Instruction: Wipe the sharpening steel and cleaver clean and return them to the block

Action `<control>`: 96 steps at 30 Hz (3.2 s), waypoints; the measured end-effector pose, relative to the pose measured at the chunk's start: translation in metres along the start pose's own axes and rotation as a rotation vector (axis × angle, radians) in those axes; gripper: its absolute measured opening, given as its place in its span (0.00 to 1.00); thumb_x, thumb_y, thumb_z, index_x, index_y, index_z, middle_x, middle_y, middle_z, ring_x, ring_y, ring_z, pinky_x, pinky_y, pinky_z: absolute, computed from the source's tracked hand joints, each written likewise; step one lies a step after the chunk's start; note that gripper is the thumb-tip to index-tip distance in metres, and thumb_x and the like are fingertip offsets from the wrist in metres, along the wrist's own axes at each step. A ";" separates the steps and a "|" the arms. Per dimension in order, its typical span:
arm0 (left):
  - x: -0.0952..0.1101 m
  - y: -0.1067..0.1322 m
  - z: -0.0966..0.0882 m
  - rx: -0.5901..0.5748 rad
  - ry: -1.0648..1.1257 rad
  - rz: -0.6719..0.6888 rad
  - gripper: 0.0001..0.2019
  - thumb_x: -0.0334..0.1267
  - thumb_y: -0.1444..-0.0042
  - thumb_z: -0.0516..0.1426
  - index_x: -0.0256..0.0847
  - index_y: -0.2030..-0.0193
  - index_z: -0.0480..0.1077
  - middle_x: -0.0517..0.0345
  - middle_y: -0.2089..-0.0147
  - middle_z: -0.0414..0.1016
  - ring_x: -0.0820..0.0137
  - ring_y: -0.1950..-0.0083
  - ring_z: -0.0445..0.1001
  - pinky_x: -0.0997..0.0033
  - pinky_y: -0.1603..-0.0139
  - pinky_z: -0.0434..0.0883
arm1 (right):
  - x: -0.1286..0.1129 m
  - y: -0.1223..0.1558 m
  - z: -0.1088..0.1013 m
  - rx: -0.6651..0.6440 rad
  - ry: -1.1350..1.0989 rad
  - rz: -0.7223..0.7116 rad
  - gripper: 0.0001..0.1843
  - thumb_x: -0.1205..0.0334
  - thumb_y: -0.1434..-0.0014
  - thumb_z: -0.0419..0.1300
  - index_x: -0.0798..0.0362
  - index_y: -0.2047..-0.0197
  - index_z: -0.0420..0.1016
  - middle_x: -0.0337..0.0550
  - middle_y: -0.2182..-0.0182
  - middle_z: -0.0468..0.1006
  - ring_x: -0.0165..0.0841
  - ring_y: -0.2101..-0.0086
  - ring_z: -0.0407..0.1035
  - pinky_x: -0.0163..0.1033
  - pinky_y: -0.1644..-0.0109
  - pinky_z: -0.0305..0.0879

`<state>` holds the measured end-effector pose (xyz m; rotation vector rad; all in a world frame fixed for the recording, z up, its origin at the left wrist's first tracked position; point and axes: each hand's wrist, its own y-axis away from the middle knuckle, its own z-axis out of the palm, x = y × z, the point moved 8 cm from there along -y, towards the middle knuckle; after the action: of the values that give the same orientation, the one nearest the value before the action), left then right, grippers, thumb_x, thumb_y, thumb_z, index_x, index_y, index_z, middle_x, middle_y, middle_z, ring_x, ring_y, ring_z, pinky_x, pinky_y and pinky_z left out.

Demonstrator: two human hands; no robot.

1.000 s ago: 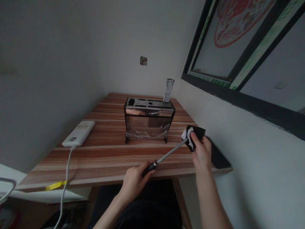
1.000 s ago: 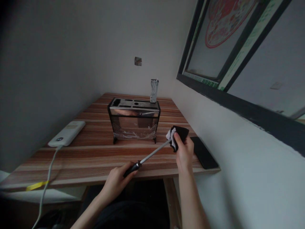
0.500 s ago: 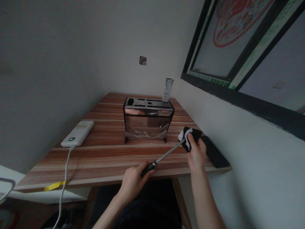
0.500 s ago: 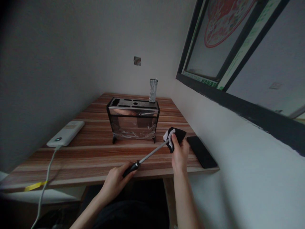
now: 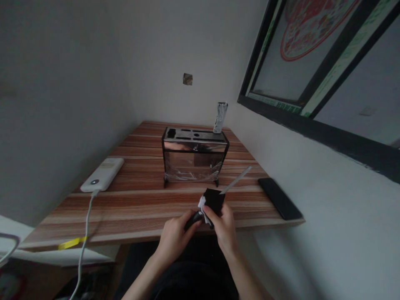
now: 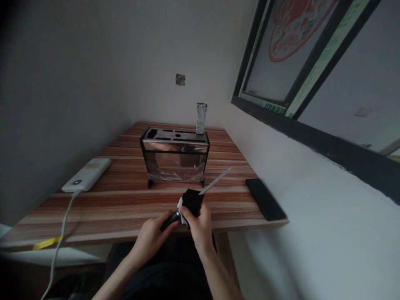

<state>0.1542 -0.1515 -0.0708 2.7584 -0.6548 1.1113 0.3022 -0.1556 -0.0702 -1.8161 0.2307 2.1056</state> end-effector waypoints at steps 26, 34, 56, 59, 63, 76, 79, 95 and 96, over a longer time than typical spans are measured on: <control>0.003 0.000 0.000 -0.034 -0.029 0.013 0.08 0.42 0.39 0.50 0.45 0.57 0.69 0.59 0.66 0.78 0.66 0.65 0.77 0.76 0.67 0.61 | -0.058 -0.059 -0.078 0.252 -0.198 -0.186 0.16 0.58 0.58 0.70 0.54 0.65 0.77 0.41 0.69 0.79 0.30 0.71 0.72 0.34 0.67 0.68; 0.000 0.001 0.002 -0.045 -0.056 0.014 0.09 0.43 0.39 0.50 0.45 0.59 0.68 0.59 0.67 0.77 0.66 0.65 0.76 0.76 0.68 0.61 | -0.076 -0.074 -0.099 0.347 -0.247 -0.259 0.16 0.57 0.59 0.70 0.55 0.67 0.77 0.40 0.69 0.79 0.31 0.70 0.73 0.37 0.64 0.70; -0.001 0.000 0.001 -0.005 0.009 0.006 0.09 0.43 0.39 0.50 0.44 0.59 0.68 0.58 0.66 0.78 0.66 0.64 0.77 0.76 0.67 0.62 | 0.007 -0.003 -0.005 -0.017 -0.031 0.052 0.17 0.56 0.58 0.70 0.55 0.65 0.77 0.43 0.70 0.79 0.34 0.70 0.72 0.36 0.67 0.69; 0.000 0.000 0.001 -0.009 0.007 0.019 0.09 0.42 0.39 0.51 0.44 0.57 0.68 0.59 0.65 0.78 0.65 0.63 0.77 0.76 0.66 0.62 | 0.015 -0.001 -0.005 0.012 -0.037 0.100 0.19 0.56 0.60 0.71 0.55 0.64 0.77 0.44 0.70 0.80 0.35 0.69 0.73 0.37 0.67 0.69; 0.000 0.000 0.001 -0.007 -0.030 0.010 0.08 0.42 0.39 0.50 0.44 0.59 0.69 0.59 0.67 0.77 0.66 0.65 0.77 0.76 0.68 0.61 | 0.015 -0.005 -0.005 -0.008 -0.067 0.101 0.18 0.57 0.60 0.71 0.55 0.64 0.77 0.44 0.70 0.79 0.34 0.70 0.72 0.37 0.67 0.69; 0.000 0.000 0.001 -0.025 -0.059 0.008 0.09 0.43 0.39 0.50 0.45 0.58 0.68 0.60 0.68 0.77 0.66 0.66 0.76 0.76 0.69 0.60 | -0.035 -0.047 -0.058 0.150 -0.165 -0.053 0.19 0.57 0.59 0.71 0.54 0.63 0.76 0.40 0.72 0.78 0.28 0.77 0.68 0.31 0.79 0.62; 0.001 -0.001 0.002 -0.025 -0.050 0.015 0.09 0.43 0.39 0.50 0.45 0.57 0.68 0.60 0.68 0.77 0.66 0.66 0.76 0.76 0.69 0.60 | -0.047 -0.060 -0.076 0.219 -0.188 -0.123 0.18 0.59 0.60 0.71 0.54 0.64 0.77 0.39 0.71 0.79 0.28 0.74 0.70 0.31 0.74 0.64; 0.001 -0.001 0.002 -0.037 -0.045 0.014 0.10 0.43 0.39 0.50 0.45 0.58 0.69 0.59 0.67 0.77 0.66 0.65 0.77 0.76 0.68 0.61 | -0.050 -0.068 -0.085 0.337 -0.293 -0.165 0.19 0.57 0.62 0.71 0.53 0.64 0.77 0.39 0.66 0.79 0.30 0.67 0.73 0.36 0.60 0.69; 0.001 -0.001 0.002 -0.035 -0.040 0.010 0.10 0.43 0.39 0.50 0.45 0.57 0.69 0.59 0.67 0.77 0.66 0.64 0.77 0.76 0.68 0.61 | -0.047 -0.065 -0.080 0.310 -0.276 -0.156 0.19 0.57 0.61 0.71 0.53 0.64 0.76 0.40 0.66 0.79 0.31 0.67 0.73 0.36 0.61 0.69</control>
<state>0.1564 -0.1510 -0.0719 2.7575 -0.6873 1.0387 0.4054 -0.1302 -0.0304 -1.3103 0.3128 2.0498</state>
